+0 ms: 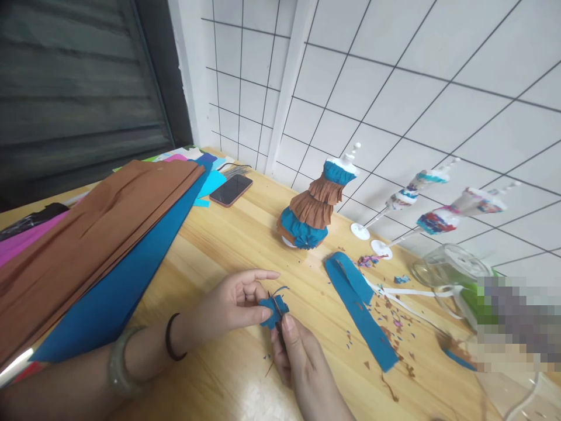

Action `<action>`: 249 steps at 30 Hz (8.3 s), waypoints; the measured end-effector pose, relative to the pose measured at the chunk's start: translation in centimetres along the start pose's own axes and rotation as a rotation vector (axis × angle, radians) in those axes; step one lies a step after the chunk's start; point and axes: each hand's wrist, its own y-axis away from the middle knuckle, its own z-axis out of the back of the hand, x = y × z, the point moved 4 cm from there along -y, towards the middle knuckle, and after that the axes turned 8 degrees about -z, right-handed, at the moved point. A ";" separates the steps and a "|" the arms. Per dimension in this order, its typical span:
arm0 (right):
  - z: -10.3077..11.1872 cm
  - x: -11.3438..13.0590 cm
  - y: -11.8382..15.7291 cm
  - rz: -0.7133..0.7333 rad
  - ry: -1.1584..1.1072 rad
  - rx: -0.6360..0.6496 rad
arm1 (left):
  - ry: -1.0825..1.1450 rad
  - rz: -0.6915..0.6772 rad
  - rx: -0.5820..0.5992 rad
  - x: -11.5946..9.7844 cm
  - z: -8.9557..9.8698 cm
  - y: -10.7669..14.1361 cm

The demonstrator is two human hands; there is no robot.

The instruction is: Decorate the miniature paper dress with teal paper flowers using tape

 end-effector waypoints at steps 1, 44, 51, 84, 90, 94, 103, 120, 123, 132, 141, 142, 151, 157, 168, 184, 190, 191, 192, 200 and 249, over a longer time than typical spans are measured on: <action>0.0 0.0 0.0 0.011 0.005 -0.001 | 0.003 0.002 0.002 0.1 0.0 0.0; 0.0 -0.9 -0.7 0.019 0.020 -0.010 | 0.179 0.058 -0.126 0.6 -0.1 -0.3; -0.1 -0.5 -0.7 0.068 0.104 -0.002 | 0.125 0.101 -0.125 0.4 -0.1 -0.3; -0.4 -0.4 -0.3 0.043 0.057 -0.049 | 0.175 0.125 -0.131 0.8 -0.3 -0.3; -0.3 -0.6 -0.1 -0.031 0.017 -0.082 | 0.153 0.104 -0.124 0.7 -0.2 -0.3; -0.4 -0.5 0.0 0.000 0.014 -0.079 | 0.137 0.097 -0.112 0.6 -0.1 -0.2; -0.6 -0.7 -0.3 -0.001 -0.005 -0.041 | 0.147 0.093 -0.121 0.5 -0.2 -0.2; -0.7 -0.9 -0.2 -0.008 -0.070 -0.054 | 0.181 0.095 -0.134 0.8 -0.3 -0.3; -0.6 -1.1 -0.3 -0.010 -0.078 -0.057 | 0.178 0.097 -0.133 0.8 -0.3 -0.3; -0.7 -0.7 -0.2 -0.004 -0.053 -0.060 | 0.163 0.089 -0.120 0.9 -0.2 -0.3; -0.5 -0.5 -0.1 -0.004 -0.032 -0.060 | 0.154 0.084 -0.108 0.7 -0.1 -0.3; -0.5 -0.4 -0.1 0.000 -0.026 -0.064 | 0.155 0.083 -0.108 0.7 -0.1 -0.3; -0.3 -0.4 -0.1 -0.022 -0.033 -0.096 | 0.150 0.080 -0.102 0.4 -0.1 -0.4; -0.3 -0.2 -0.2 0.070 0.020 -0.084 | 0.148 0.066 -0.098 0.5 -0.1 -0.4; -0.1 -0.1 -0.2 0.085 0.053 -0.083 | 0.134 0.084 -0.107 0.1 -0.1 -0.4; -0.3 -0.4 -0.4 0.047 -0.005 -0.010 | 0.135 0.088 -0.092 0.6 -0.2 -0.4; -0.4 -0.6 -0.4 0.057 -0.057 -0.016 | 0.151 0.099 -0.101 0.9 -0.4 -0.2; -0.5 -0.6 -0.4 0.061 -0.063 -0.011 | 0.161 0.101 -0.099 0.9 -0.4 -0.2; -0.5 -0.6 -0.4 0.063 -0.068 -0.009 | 0.171 0.104 -0.099 1.0 -0.4 -0.2; -0.6 -0.6 -0.4 0.050 -0.074 -0.006 | 0.212 0.128 -0.100 1.0 -0.5 -0.2; 0.6 0.5 -0.2 0.057 0.137 -0.010 | 0.022 0.048 -0.083 -0.3 0.5 -0.4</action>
